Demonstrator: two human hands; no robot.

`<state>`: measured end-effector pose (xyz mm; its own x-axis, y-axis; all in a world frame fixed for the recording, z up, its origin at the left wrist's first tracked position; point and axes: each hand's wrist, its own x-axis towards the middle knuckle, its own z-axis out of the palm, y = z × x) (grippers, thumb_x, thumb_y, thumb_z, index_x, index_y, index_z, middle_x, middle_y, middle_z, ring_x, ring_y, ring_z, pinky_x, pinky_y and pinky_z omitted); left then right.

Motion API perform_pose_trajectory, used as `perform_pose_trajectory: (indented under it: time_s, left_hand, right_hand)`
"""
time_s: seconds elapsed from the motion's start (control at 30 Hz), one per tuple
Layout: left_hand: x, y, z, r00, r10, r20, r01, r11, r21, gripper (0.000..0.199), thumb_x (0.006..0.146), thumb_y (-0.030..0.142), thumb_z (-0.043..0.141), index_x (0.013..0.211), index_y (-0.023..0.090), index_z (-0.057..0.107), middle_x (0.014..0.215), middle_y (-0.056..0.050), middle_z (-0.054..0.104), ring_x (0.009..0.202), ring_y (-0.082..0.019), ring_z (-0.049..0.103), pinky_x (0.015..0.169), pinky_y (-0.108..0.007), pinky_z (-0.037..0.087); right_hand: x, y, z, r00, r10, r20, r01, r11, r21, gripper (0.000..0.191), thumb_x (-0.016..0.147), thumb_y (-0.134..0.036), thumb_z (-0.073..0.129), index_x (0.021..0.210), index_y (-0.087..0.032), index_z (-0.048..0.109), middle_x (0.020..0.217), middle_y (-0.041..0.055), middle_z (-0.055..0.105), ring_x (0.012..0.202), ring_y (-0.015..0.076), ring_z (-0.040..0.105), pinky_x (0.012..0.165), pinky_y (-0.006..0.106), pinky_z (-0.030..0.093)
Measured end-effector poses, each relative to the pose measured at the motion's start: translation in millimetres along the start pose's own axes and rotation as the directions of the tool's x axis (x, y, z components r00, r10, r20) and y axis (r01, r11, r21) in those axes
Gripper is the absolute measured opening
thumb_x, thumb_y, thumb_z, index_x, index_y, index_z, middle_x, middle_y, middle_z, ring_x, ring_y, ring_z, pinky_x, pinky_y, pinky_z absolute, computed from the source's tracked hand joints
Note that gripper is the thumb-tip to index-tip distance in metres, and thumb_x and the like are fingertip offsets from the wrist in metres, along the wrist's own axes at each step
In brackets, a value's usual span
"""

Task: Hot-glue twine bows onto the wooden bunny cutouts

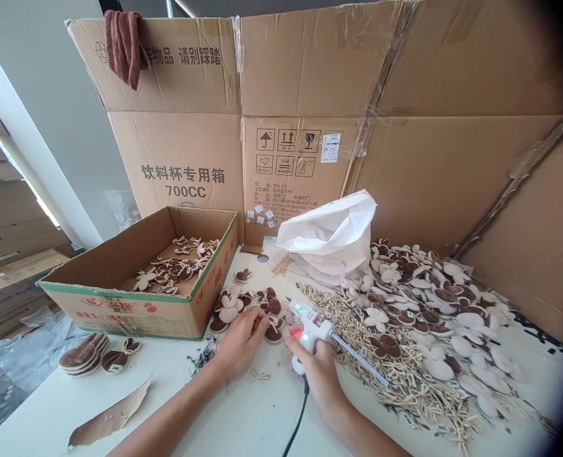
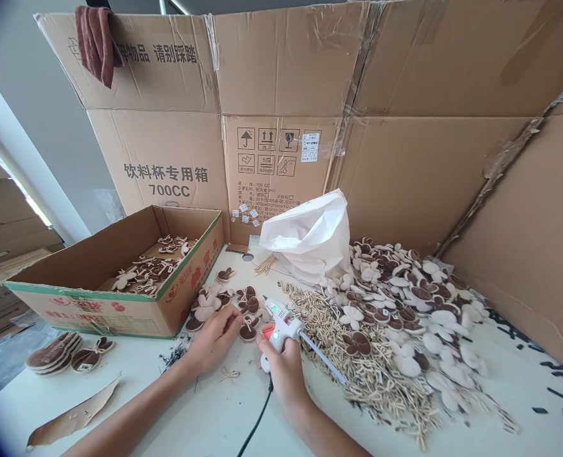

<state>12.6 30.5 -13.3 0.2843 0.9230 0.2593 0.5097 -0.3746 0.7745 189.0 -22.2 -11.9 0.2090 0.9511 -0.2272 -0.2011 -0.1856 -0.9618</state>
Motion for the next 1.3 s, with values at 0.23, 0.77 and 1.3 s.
perform_pose_trajectory:
  time_s: [0.23,0.77,1.3]
  left_hand:
    - [1.9,-5.4,-0.7,0.996,-0.076,0.051,0.083,0.984,-0.155,0.033,0.101,0.047,0.043,0.083,0.021,0.051,0.074,0.003,0.052,0.069,-0.015,0.044,0.065,-0.026,0.035]
    - [21.4,-16.2,-5.2,0.972,-0.166,0.166,0.195,0.965,-0.177,0.027,0.089,0.037,0.049,0.069,0.020,0.046,0.066,0.004,0.047,0.067,-0.015,0.044,0.064,-0.026,0.034]
    - [19.2,-14.2,-6.0,0.967,-0.154,0.203,0.171,0.983,-0.068,0.033,0.092,0.049,0.051,0.077,0.019,0.057,0.067,0.003,0.051,0.066,-0.015,0.044,0.061,-0.026,0.032]
  right_hand:
    - [0.1,-0.9,0.6,1.000,-0.007,0.019,0.007,1.000,0.023,0.044,0.067,-0.045,0.083,0.099,-0.019,0.066,0.062,-0.0021,0.060,0.049,0.0156,0.053,0.046,0.028,0.041]
    - [-1.1,-2.4,3.6,0.999,0.023,-0.030,-0.023,1.000,-0.001,0.039,0.066,-0.044,0.081,0.095,-0.021,0.067,0.060,-0.0031,0.057,0.049,0.0159,0.051,0.047,0.028,0.039]
    - [-7.7,-9.3,8.1,0.999,-0.029,-0.043,0.030,1.000,0.010,0.036,0.067,-0.043,0.079,0.091,-0.019,0.066,0.057,-0.0038,0.055,0.046,0.0148,0.049,0.045,0.027,0.034]
